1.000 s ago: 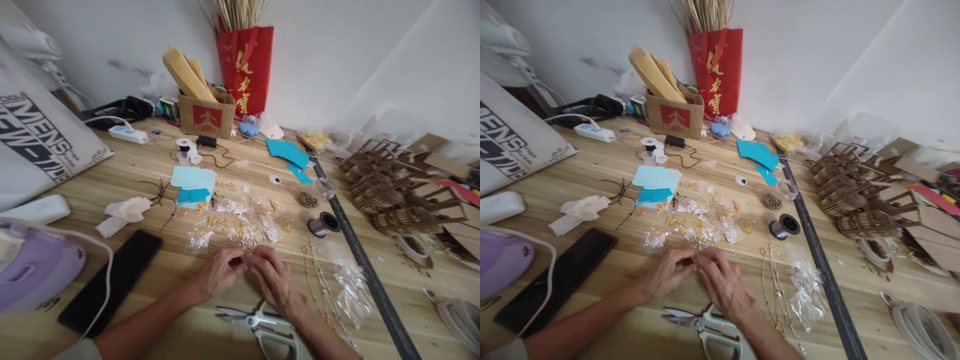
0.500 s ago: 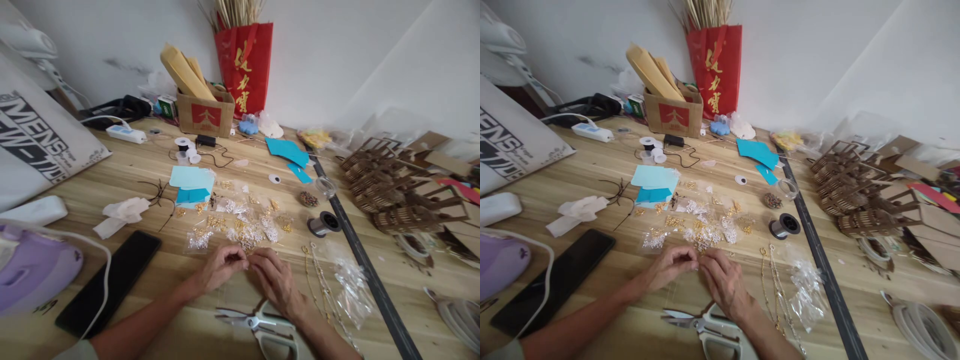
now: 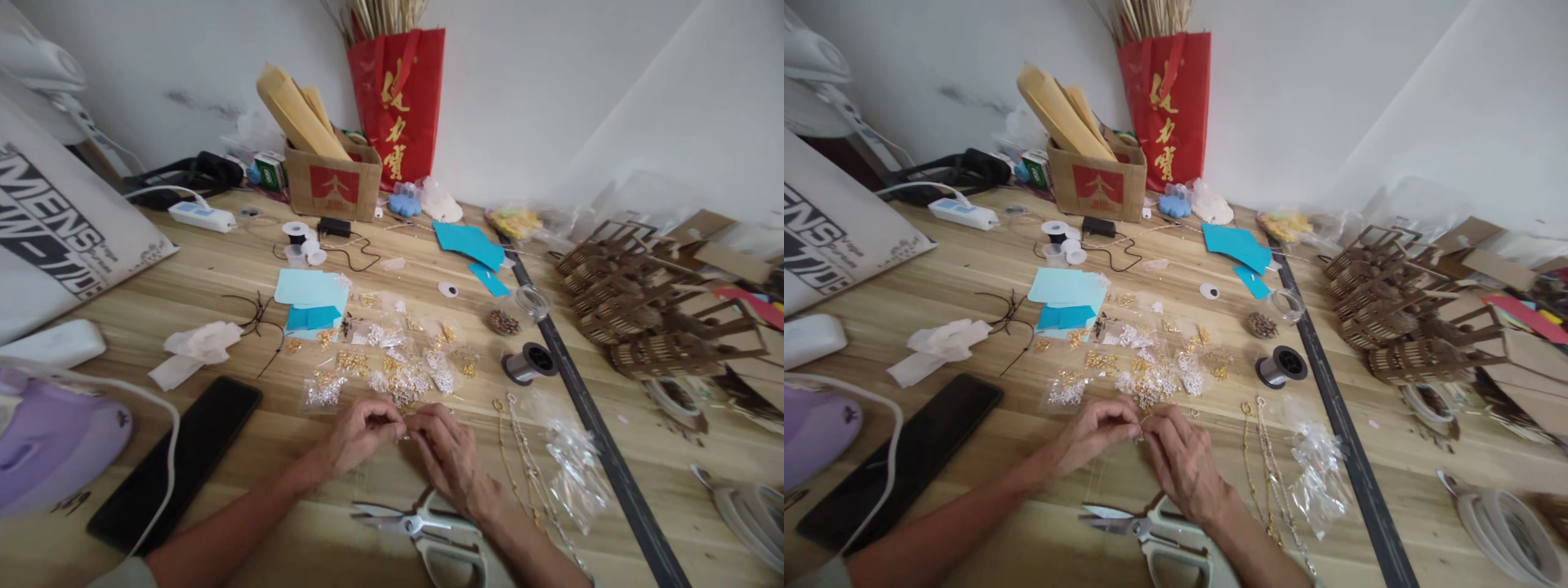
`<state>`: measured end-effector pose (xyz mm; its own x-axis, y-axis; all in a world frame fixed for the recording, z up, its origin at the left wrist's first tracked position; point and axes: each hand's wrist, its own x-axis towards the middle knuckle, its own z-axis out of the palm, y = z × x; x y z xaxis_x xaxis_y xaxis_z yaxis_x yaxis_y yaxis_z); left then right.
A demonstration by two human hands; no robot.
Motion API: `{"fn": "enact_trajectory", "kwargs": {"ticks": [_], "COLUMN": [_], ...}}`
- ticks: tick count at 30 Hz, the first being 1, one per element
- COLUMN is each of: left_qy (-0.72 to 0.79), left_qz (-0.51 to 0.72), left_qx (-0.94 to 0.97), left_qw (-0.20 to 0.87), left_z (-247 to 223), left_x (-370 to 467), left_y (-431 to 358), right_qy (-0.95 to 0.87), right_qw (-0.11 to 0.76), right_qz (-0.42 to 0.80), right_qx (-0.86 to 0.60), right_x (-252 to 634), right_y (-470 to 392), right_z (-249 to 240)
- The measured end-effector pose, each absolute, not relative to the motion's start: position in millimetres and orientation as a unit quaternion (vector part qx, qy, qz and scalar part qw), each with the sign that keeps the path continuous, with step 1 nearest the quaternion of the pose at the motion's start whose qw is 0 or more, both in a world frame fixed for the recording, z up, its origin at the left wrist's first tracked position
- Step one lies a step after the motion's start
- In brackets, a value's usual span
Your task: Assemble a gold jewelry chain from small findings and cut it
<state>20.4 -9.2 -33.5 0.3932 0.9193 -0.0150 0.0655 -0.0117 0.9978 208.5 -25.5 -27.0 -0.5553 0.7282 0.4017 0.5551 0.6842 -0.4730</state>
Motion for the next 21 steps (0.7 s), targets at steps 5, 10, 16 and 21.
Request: {"fn": "enact_trajectory", "kwargs": {"ticks": [5,10,16,21], "left_qy": [0.428,0.451,0.445,0.434], "left_qz": [0.359,0.347,0.346,0.355], "left_qx": [0.605,0.576,0.564,0.566], "left_qw": [0.567,0.587,0.603,0.605], "left_z": [-32.1,-30.8,-32.4,-41.1], "left_x": [20.7,21.7,20.3,19.8], "left_y": [-10.4,-10.4,-10.4,-10.9], "right_qy": [-0.870,-0.880,-0.896,-0.904], "right_qw": [0.283,0.277,0.281,0.259], "right_qz": [0.144,0.147,0.104,0.094], "right_qx": [-0.378,-0.356,-0.328,-0.327], "right_x": [208.4,206.4,206.6,208.5], "right_y": [-28.2,-27.7,-27.7,-28.6], "right_z": [-25.3,-22.8,-23.3,-24.0]}}
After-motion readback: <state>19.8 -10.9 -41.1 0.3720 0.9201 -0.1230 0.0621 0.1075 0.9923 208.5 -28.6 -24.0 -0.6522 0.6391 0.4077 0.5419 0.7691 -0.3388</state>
